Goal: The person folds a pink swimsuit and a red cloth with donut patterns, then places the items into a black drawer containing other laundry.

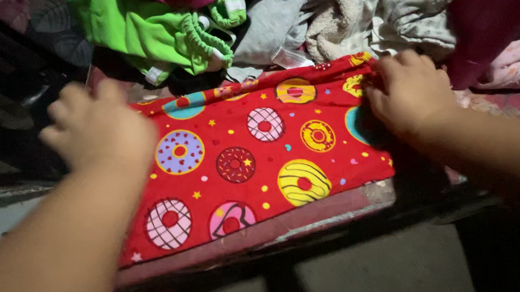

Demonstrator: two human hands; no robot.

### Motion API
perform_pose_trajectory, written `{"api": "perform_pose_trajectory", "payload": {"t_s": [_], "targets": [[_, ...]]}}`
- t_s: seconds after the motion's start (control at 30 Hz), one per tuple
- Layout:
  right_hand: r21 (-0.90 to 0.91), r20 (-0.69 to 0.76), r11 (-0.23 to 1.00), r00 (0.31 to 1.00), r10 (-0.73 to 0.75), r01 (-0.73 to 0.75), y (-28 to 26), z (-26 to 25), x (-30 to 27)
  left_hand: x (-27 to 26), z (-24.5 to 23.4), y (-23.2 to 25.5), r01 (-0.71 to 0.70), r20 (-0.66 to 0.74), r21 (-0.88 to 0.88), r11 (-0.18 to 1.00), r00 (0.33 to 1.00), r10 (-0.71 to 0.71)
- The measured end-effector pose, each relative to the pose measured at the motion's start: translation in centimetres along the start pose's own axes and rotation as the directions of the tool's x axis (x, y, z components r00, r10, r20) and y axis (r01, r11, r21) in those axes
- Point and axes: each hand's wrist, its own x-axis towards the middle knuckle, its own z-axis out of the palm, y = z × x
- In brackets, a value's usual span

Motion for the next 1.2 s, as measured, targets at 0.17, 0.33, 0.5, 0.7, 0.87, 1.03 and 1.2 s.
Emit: {"api": "perform_pose_trajectory", "payload": {"t_s": [0.17, 0.33, 0.5, 0.7, 0.87, 1.03, 1.2], "targets": [[0.351, -0.211, 0.744, 0.823, -0.528, 0.568, -5.9, 1.4, -1.0, -5.2, -0.6, 9.4, -0.234, 0.239, -0.601, 0.764, 0.859, 0.452], [0.237, 0.038, 0.819, 0.837, -0.545, 0.522, -7.0, 4.0, -1.4, -6.8, -2.0, 10.5, -0.371, 0.354, -0.462, 0.806, 0.756, 0.551], [0.102, 0.147, 0.903, 0.892, -0.428, 0.417, 0.3, 3.4, -0.9, -4.4, -1.0, 3.1, -0.186, 0.500, -0.206, 0.961, 0.824, 0.267], [-0.054, 0.151, 0.987, 0.978, -0.144, 0.154, 7.8, 2.9, -2.8, -3.3, -0.1, -0.8, -0.069, 0.472, -0.061, 0.996, 0.877, 0.090], [0.331, -0.103, 0.930, 0.986, -0.130, 0.157, 11.8, 2.0, -5.1, -2.3, -1.7, 3.2, 0.033, 0.405, 0.046, 0.998, 0.913, -0.049], [0.834, 0.025, 0.512, 0.941, 0.336, -0.205, 15.3, 2.8, -4.3, -3.9, -3.2, 12.9, -0.535, -0.300, -0.467, 0.704, 0.845, 0.443], [0.908, 0.382, -0.261, 0.904, 0.193, -0.328, 20.9, 5.3, -3.0, -6.3, -6.3, 25.2, -0.470, 0.282, -0.615, 0.633, 0.619, 0.733]]}}
